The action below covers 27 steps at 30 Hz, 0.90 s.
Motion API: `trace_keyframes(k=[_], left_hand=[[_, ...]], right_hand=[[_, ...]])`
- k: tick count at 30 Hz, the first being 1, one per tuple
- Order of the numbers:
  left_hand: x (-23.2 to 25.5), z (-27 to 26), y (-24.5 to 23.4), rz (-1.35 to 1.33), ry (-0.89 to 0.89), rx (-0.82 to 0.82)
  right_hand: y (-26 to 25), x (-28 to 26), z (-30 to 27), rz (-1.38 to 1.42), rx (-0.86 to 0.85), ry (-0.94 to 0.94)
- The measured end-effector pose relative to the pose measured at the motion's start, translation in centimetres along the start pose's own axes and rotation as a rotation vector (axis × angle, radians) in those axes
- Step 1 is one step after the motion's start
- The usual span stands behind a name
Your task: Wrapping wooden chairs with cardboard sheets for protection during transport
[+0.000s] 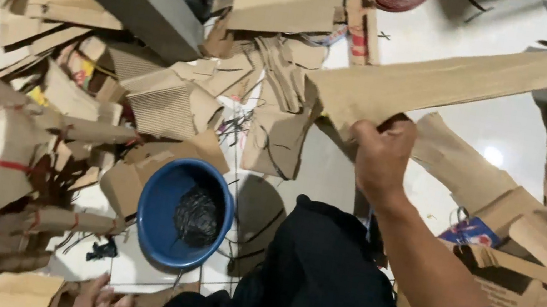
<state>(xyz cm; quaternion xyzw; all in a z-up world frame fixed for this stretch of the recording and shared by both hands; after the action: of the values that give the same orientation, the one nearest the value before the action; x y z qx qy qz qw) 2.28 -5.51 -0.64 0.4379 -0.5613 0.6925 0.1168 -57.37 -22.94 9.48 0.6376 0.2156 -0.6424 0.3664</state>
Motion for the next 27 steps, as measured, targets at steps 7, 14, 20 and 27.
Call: trace_keyframes(k=[7,14,20,27], left_hand=[[27.0,-5.0,2.3,0.102,0.304,0.002],[21.4,-6.5,-6.8,0.01,0.306,0.552],[11.7,-13.0,-16.7,-0.387,-0.067,1.24],[12.5,-18.5,-23.1,-1.177,-0.275,1.495]], right_hand=[[10.6,-10.4,-13.2,0.278,-0.669,-0.137],[14.9,-18.1,-28.4,0.527,-1.322,-0.233],[16.9,-13.3,-34.8,0.434,-1.636,-0.339],[23.8,0.0,-35.3,-0.161,-1.35,-0.208]])
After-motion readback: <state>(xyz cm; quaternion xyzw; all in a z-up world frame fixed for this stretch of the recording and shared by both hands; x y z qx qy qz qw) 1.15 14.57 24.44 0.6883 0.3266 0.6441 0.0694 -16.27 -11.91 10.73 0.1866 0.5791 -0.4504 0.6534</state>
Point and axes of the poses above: each hand's wrist, its own z-axis towards the middle knuckle, its own y-axis out of the palm, x = y × z, the point moved 6 cm from there along z, towards the middle knuckle, and after that the axes turned 8 degrees about x, right-handed, at the moved point
